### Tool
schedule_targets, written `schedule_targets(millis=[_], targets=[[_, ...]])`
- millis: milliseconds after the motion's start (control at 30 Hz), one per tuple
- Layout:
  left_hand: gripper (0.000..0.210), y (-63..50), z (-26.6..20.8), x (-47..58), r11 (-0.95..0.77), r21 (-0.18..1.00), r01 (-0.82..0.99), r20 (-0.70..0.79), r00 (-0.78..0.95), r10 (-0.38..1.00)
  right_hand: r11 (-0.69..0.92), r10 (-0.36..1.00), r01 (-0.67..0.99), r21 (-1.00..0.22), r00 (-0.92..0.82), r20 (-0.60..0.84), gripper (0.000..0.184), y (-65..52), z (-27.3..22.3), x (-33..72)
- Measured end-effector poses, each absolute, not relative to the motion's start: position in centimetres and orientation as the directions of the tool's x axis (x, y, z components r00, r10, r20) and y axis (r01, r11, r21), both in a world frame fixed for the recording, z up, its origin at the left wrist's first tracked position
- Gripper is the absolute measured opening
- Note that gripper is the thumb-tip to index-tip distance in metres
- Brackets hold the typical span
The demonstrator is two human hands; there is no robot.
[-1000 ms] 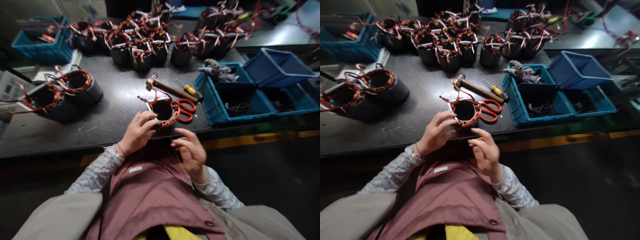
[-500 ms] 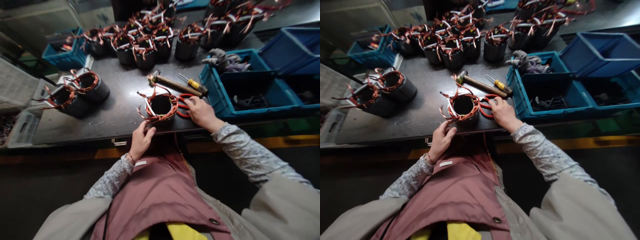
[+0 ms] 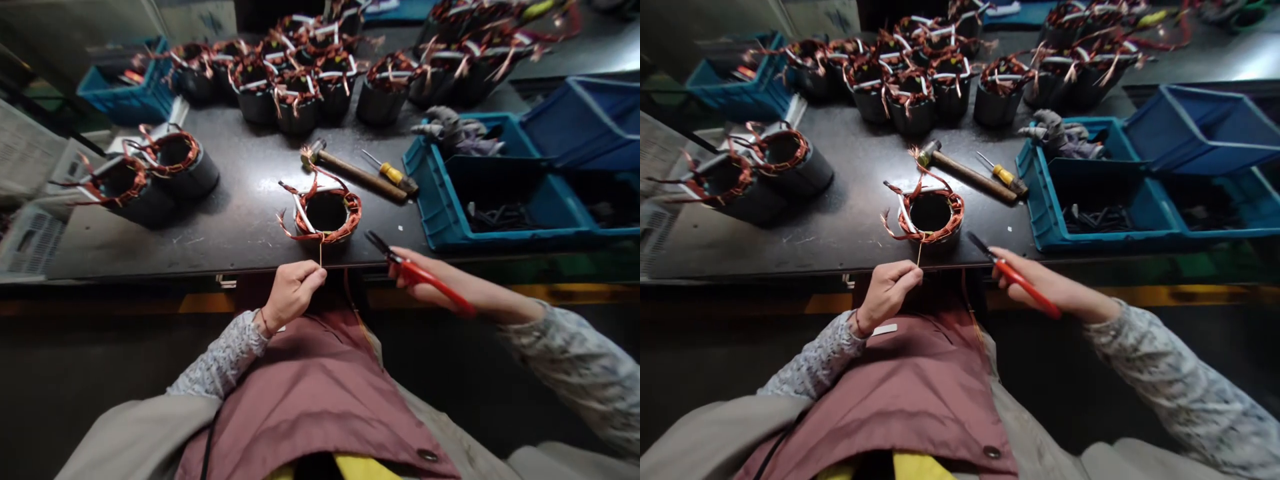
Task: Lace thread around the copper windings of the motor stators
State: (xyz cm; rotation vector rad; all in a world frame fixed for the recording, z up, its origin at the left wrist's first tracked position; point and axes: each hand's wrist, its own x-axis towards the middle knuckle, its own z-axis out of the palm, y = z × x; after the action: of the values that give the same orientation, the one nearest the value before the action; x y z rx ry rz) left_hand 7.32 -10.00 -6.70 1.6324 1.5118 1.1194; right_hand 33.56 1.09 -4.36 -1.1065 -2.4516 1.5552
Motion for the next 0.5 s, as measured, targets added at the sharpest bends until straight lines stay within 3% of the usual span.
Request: schedule_targets(millis=[167,367,500], targets=[[0.035,-9.5,-7.1,7.6,-0.107,0.893,0.437,0.106,0.025,0.994,0.202,0.389,0.512,-0.835,-0.824,-0.412,0.051,0.3,-3.3,29.8],[0.037,-9.8,-7.5,6.9,-0.078,0.888,0.453,0.081,0.014,0.997,0.394,0.347,0.494,-0.775,-0.861,-0.372,0.065,3.4,-3.3,26.4],[0.038,-9.6,-7.4,6.5,-0.071,0.878,0.473,0.064,0.030,0.998,0.464,0.335,0.492,-0.736,-0.867,-0.368,0.058,3.7,-2.6,26.0]])
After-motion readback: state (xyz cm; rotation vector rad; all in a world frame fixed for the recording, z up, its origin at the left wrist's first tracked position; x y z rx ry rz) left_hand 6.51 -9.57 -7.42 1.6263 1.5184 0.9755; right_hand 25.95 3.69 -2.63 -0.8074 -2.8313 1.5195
